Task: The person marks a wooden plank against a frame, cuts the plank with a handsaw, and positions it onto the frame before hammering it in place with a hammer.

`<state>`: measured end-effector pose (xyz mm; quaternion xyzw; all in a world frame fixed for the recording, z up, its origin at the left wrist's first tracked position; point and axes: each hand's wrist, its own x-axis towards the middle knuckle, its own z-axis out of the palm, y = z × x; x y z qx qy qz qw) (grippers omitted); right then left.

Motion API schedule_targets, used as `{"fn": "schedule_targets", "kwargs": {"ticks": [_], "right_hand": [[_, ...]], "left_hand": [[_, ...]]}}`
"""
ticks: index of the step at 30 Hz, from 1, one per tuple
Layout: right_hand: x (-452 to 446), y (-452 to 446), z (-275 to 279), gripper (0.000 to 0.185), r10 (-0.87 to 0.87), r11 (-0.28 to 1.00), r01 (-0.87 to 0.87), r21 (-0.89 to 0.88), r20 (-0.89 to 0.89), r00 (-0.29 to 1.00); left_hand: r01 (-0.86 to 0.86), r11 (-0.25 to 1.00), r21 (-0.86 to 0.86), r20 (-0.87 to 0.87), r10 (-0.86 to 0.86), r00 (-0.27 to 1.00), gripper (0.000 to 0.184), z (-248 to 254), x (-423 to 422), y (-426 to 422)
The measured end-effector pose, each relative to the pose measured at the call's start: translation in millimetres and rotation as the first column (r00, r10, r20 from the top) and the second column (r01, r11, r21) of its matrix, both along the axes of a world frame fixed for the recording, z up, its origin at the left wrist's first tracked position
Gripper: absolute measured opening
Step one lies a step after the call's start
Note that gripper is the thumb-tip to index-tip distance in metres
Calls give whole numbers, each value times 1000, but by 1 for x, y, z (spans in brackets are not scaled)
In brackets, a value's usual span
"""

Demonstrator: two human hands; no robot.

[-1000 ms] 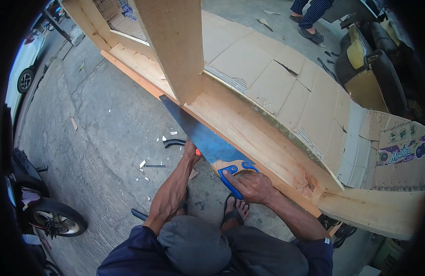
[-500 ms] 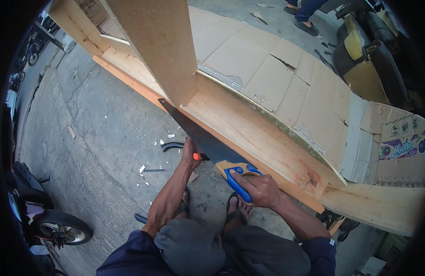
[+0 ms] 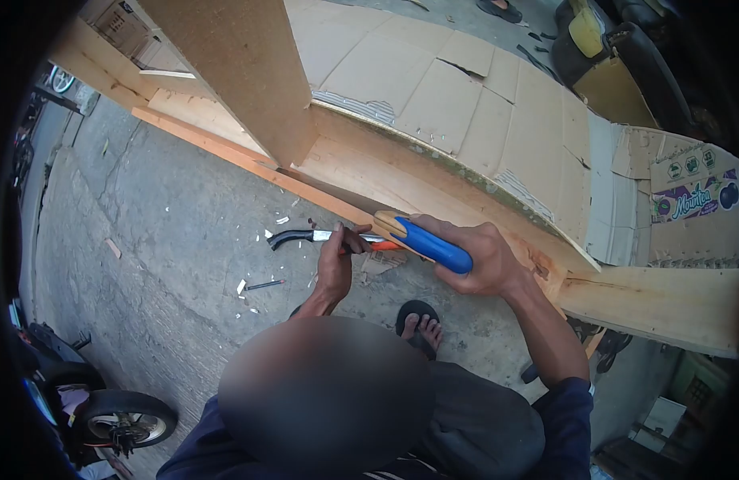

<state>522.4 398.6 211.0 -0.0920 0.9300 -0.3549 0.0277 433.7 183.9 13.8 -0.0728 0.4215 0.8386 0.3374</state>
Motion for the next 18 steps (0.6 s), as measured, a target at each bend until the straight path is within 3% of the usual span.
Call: {"fn": "schedule_targets", "kwargs": {"ticks": [1,2,3,5,6,9,11,13,14,16,18], "right_hand": [[-2,0,3,75,-5,1000,4,-23,-35,999],[-2,4,4,73,3,1000,-3,-1,9,1000],[-6,4,8,73,-2,1000,2,16,0,1000],[-2,-3,14,72,-27,998,25,53,43,999],[-1,-2,11,72,-28,1000,27,15,50,998],[0,-5,10,73,-36,999,37,-21,48,998],[-2,0,16,73,-39,999,39,-1,58,998],[-1,-1,12,72,-44,997,51,-58,118,992],[-3,-1,9,72,-35,996,43,-73,107,994],[-11,2,7,70,-79,992,75,-100,-40,996],[-17,1,13,70,-75,993,73,-92,-19,997]], "left_hand": [[-93,994,64,-270,107,957,52,-19,3,4],[-210,952,223,-81,233,969,55,-2,2,20],[-203,949,242,-86,229,970,55,6,-8,30],[-338,941,-21,80,338,938,51,16,-1,37],[-379,924,-54,153,383,911,50,24,-5,42],[-360,926,-116,110,372,922,51,35,2,48],[-328,942,73,-13,330,944,49,25,5,40],[-380,924,-36,117,382,917,49,20,-12,48],[-388,921,-44,101,390,915,49,25,-15,46],[-357,909,-216,145,391,909,49,39,-17,55],[-314,932,-184,89,334,939,49,37,-14,57]]}}
